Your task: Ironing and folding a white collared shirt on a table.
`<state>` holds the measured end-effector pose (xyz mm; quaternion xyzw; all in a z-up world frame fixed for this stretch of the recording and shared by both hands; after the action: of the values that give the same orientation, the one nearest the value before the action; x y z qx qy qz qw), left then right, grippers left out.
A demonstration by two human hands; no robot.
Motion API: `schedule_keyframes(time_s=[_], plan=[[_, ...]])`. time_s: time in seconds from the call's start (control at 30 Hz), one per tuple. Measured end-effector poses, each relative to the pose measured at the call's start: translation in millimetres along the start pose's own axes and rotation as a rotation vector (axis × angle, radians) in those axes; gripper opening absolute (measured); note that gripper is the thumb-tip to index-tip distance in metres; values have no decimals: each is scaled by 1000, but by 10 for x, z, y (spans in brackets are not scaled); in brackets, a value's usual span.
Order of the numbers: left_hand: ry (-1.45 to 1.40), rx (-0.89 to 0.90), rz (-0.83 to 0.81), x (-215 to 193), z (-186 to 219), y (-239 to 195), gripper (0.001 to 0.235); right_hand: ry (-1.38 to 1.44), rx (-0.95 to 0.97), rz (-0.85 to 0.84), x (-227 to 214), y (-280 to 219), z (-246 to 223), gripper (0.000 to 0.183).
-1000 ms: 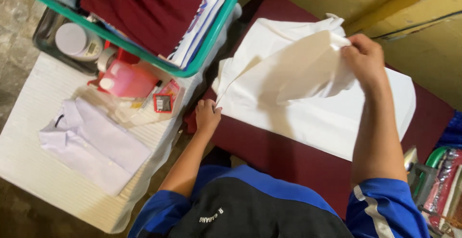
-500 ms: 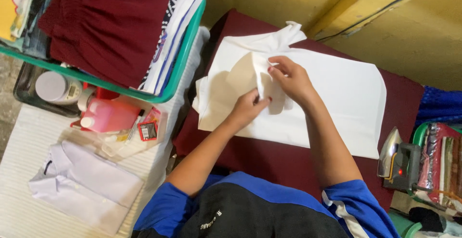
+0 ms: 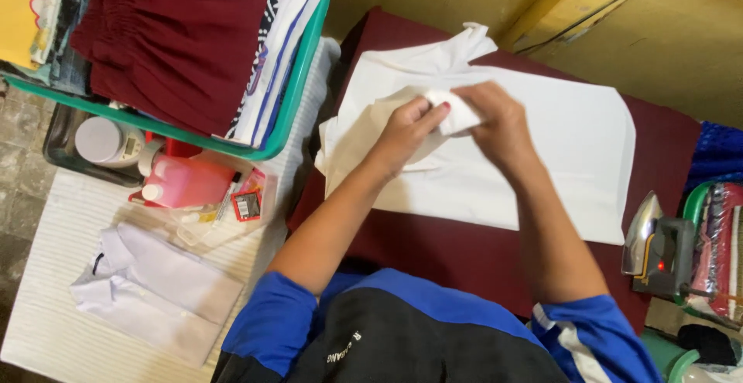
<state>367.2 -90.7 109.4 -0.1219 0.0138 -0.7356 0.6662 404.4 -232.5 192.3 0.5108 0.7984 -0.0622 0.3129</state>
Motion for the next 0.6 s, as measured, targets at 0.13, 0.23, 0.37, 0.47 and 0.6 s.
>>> schedule_keyframes(time_s=[0.13, 0.23, 0.37, 0.47, 0.6], plan=[[115, 89, 23, -420, -229, -147, 31, 35, -48, -54, -248, 266, 23, 40], [166, -17, 26, -810, -760, -346, 33, -65, -35, -71, -511, 559, -84, 40], [223, -483, -78, -858, -1923, -693, 36, -278, 57, -100, -725, 894, -184, 21], [141, -515, -183, -617, -2481, -731, 37, -387, -27, -112, -840, 1056, -77, 18], [162, -498, -299, -174, -2584, -573, 38, -462, -482, -134, -941, 1076, -389, 37]])
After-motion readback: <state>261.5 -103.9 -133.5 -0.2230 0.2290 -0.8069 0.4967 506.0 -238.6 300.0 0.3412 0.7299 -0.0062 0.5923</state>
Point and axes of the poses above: each hand's wrist, its own y-axis towards the middle knuckle, its own x-axis out of the palm, z = x × y, the point moved 7 cm from there along y, towards the middle knuckle, and after that the axes turned 10 degrees about y, right-handed, at the moved point
